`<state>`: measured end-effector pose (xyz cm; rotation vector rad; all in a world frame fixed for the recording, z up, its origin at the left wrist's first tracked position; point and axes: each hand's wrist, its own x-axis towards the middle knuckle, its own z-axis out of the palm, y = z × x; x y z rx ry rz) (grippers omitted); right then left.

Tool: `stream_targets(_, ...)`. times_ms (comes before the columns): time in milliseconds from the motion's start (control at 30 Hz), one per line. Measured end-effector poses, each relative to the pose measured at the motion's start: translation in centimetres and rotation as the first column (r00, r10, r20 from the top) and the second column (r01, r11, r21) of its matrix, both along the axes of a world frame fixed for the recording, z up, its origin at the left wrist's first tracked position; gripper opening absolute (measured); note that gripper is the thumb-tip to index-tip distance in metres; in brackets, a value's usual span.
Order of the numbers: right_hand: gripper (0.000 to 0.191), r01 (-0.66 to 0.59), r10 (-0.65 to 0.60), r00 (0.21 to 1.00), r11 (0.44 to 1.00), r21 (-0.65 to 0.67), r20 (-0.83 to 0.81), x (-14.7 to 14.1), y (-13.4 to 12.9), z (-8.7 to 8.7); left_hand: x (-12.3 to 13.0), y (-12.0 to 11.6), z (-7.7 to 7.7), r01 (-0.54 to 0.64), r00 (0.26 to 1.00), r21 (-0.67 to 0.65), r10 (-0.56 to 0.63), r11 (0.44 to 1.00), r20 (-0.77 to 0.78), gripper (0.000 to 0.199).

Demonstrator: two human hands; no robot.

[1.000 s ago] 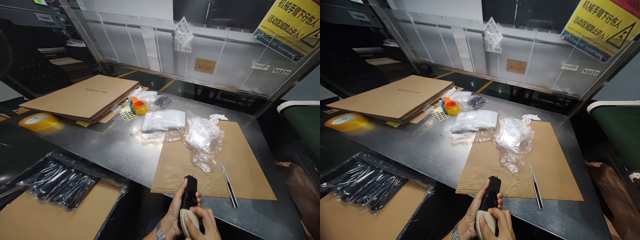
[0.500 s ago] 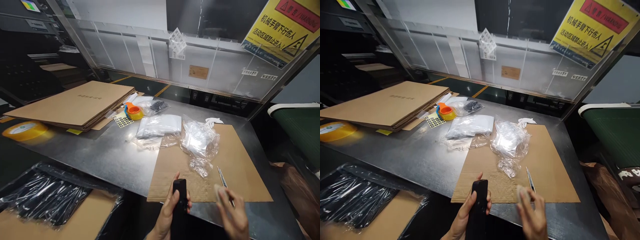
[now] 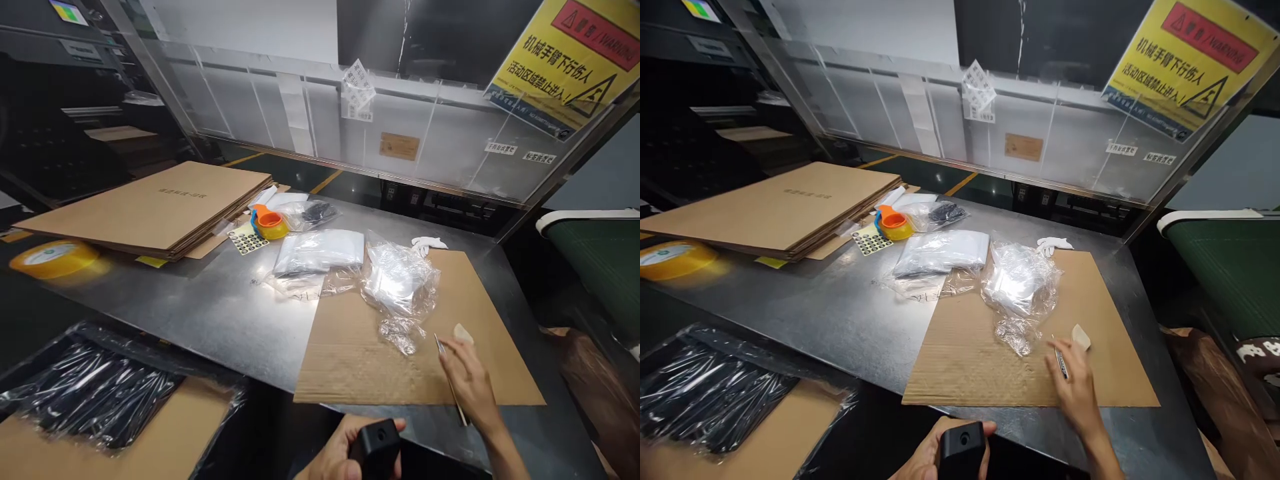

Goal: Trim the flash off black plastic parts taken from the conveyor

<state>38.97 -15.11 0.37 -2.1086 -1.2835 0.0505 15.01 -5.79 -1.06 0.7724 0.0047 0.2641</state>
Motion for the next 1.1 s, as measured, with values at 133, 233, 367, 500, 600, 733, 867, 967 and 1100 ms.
stream_targets(133,0.036,-0.522,0.569,0.68,0.818,0.239,-0.462,-6.4,-0.4,4.7,0.2,-0.2,0.9,0.049,0.998,0.056,-0.046,0.997,-0.051,0.07)
stream_targets(233,0.037,-0.559,0.648,0.591,0.759,0.335,-0.48,-8.5,0.0,6.0,0.2,0.1,1.7,0.036,0.994,0.125,-0.023,0.991,-0.103,0.066)
stream_targets(367,0.04,-0.401,0.487,0.769,0.872,0.281,-0.414,-9.2,-0.2,4.5,0.5,-0.3,1.7,-0.17,0.962,0.387,0.238,0.906,-0.136,0.061)
stream_targets(500,0.049,-0.284,0.373,0.82,0.924,0.256,-0.434,-9.8,-0.8,2.0,0.9,-1.4,1.5,-0.289,0.786,0.754,0.596,0.589,-0.164,0.047)
stream_targets(600,0.031,-0.206,0.321,0.71,0.946,0.251,-0.627,-10.0,-1.1,1.1,0.5,-1.1,2.1,-0.231,0.767,0.747,0.588,0.624,-0.255,0.058)
stream_targets(733,0.028,-0.188,0.377,0.475,0.926,0.327,-0.795,-9.6,-1.1,1.8,0.0,0.5,3.7,0.029,0.913,0.443,0.157,0.896,-0.376,0.056)
stream_targets(867,0.024,-0.178,0.432,0.398,0.902,0.394,-0.809,-9.3,-1.1,2.4,0.4,0.5,4.3,0.099,0.93,0.156,-0.035,0.983,-0.366,0.051)
stream_targets(967,0.023,-0.182,0.472,0.338,0.882,0.436,-0.814,-9.3,-1.3,2.2,0.6,-0.2,4.3,0.042,0.931,0.173,0.024,0.984,-0.365,0.052)
stream_targets(1100,0.016,-0.179,0.49,0.274,0.871,0.457,-0.828,-9.2,-1.6,1.9,0.1,-0.4,4.4,0.031,0.922,0.238,0.065,0.971,-0.382,0.053)
